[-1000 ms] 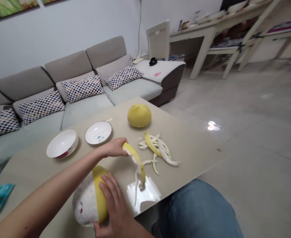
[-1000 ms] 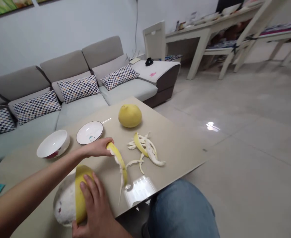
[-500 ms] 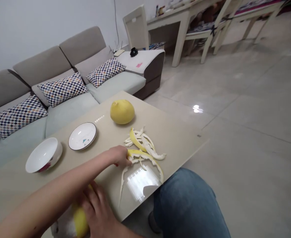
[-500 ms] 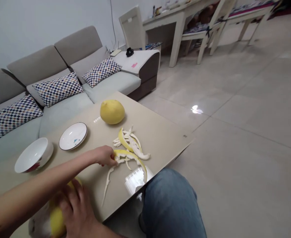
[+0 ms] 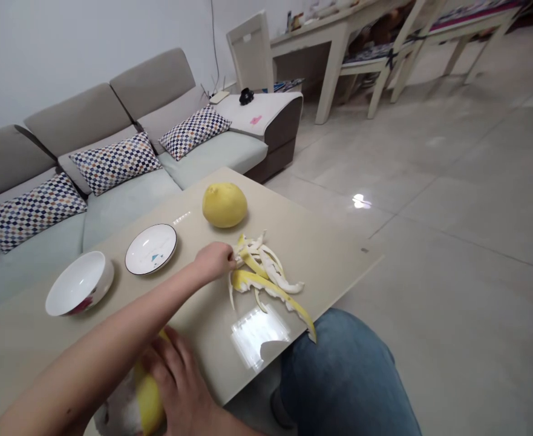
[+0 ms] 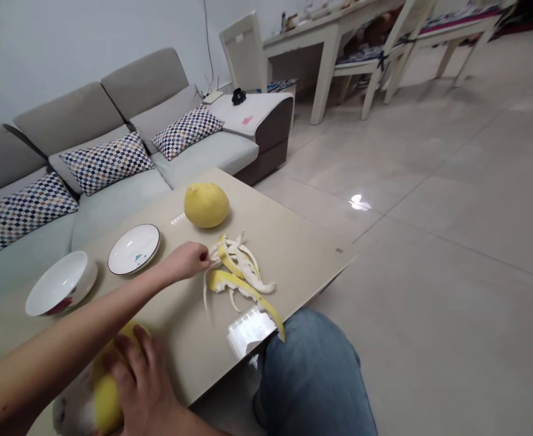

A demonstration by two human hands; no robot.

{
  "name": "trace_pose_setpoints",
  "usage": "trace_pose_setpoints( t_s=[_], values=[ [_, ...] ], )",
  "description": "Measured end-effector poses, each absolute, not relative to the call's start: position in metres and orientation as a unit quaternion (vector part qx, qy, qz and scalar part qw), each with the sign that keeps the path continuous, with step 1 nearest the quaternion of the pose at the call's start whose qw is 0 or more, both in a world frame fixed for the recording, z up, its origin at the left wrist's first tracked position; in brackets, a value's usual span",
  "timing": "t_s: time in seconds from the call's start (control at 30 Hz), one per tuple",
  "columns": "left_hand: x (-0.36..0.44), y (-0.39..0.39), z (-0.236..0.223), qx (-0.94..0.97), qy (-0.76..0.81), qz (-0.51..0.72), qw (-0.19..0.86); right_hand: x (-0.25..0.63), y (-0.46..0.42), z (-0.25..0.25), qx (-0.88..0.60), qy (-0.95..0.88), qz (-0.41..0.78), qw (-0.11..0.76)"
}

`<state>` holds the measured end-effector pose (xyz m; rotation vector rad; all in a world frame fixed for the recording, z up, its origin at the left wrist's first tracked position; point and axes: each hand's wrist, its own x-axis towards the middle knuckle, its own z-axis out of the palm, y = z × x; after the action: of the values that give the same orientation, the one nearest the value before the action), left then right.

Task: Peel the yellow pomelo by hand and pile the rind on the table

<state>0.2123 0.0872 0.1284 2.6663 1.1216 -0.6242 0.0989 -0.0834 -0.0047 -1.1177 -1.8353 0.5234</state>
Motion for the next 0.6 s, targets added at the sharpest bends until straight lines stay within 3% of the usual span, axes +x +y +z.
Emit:
trace_pose_setpoints(
  t_s=[0.3,0.6],
  values=[
    [0.218,0.063,0.094,0.946,0.248,-0.176,0.115,0.105,-0.081,-0.014,-0.425,-0.758,0.219,0.444],
    [0.214,0.111,0.148,0.935,0.321,-0.105,0.106,0.103,-0.083,-0.005,-0.434,-0.74,0.202,0.473]
  ],
)
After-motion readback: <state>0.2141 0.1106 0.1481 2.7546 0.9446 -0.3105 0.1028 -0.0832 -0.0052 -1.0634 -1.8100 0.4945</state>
